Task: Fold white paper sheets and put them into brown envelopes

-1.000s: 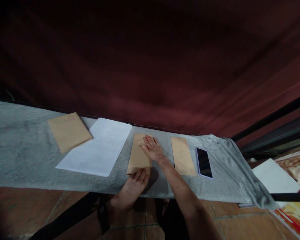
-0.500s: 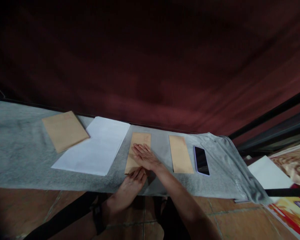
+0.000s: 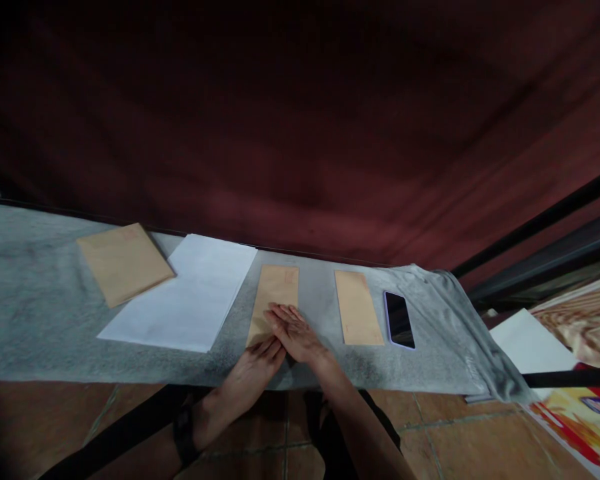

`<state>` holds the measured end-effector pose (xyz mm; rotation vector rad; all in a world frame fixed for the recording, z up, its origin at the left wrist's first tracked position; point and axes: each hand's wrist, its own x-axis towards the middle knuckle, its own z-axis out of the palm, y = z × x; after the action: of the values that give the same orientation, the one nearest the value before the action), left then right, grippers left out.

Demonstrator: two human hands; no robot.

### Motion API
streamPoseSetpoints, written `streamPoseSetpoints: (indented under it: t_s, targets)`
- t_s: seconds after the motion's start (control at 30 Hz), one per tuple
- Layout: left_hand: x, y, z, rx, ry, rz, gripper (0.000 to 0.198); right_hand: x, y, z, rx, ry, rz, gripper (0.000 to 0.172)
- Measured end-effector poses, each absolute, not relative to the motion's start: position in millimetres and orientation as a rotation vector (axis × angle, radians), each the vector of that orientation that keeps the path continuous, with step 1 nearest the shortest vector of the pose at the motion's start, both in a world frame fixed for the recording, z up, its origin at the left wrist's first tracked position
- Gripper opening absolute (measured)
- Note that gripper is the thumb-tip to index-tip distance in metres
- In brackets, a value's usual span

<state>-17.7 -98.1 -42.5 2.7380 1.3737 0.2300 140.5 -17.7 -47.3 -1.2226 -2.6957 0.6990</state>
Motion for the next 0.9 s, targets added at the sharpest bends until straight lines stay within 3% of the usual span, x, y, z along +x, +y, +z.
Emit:
streamPoseSetpoints:
  t_s: [0.43, 0.9]
  targets:
    - [-25, -94, -43, 2.621, 1.338, 0.256, 0.042, 130, 35, -64, -1.605, -2.496, 0.285, 0.062]
    - [-37, -84, -32, 2.434, 1.4, 0.369, 0.03, 162, -7, -59, -1.4, -2.654, 0.545, 0.057]
